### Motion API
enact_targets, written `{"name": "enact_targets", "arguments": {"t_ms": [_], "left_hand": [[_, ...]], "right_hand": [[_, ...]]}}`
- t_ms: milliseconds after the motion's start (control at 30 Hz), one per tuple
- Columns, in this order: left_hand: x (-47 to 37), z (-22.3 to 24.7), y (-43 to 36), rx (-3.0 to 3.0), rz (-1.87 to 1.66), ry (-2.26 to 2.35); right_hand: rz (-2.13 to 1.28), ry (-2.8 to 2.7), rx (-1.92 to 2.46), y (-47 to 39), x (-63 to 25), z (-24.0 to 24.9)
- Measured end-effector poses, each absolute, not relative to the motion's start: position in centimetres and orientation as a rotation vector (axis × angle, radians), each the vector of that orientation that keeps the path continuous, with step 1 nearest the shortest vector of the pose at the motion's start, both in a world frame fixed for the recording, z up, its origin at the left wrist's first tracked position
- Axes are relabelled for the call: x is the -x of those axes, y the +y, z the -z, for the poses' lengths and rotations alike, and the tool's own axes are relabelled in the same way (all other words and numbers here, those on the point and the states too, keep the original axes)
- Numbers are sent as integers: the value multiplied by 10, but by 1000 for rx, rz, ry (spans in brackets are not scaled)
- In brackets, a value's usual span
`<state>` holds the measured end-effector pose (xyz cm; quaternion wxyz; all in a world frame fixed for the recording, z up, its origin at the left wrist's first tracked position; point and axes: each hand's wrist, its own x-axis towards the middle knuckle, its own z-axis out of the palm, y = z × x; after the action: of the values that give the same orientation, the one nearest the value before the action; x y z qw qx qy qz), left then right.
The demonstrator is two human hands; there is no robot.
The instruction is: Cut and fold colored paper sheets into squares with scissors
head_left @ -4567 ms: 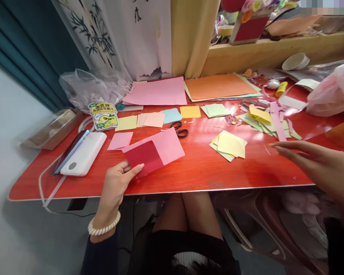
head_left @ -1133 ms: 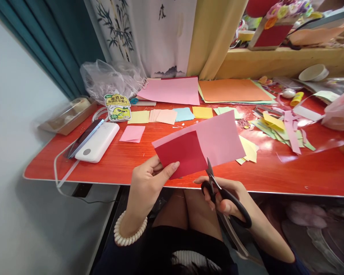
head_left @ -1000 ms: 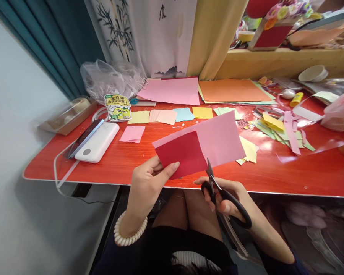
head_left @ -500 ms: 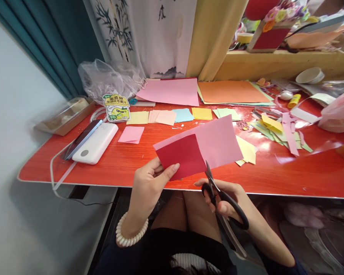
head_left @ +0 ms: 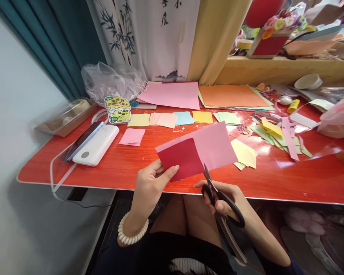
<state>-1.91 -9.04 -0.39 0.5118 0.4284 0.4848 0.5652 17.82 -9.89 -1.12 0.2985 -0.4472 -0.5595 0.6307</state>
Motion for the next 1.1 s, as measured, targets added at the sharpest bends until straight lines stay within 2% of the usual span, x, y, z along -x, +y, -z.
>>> {"name": "enact_targets", "arguments": {"t_ms": [1100], "left_hand": [[16,2,-92,-1015,-1385,1198]], "right_hand": [[-1699,-1445,1199,-101,-181,11]]}}
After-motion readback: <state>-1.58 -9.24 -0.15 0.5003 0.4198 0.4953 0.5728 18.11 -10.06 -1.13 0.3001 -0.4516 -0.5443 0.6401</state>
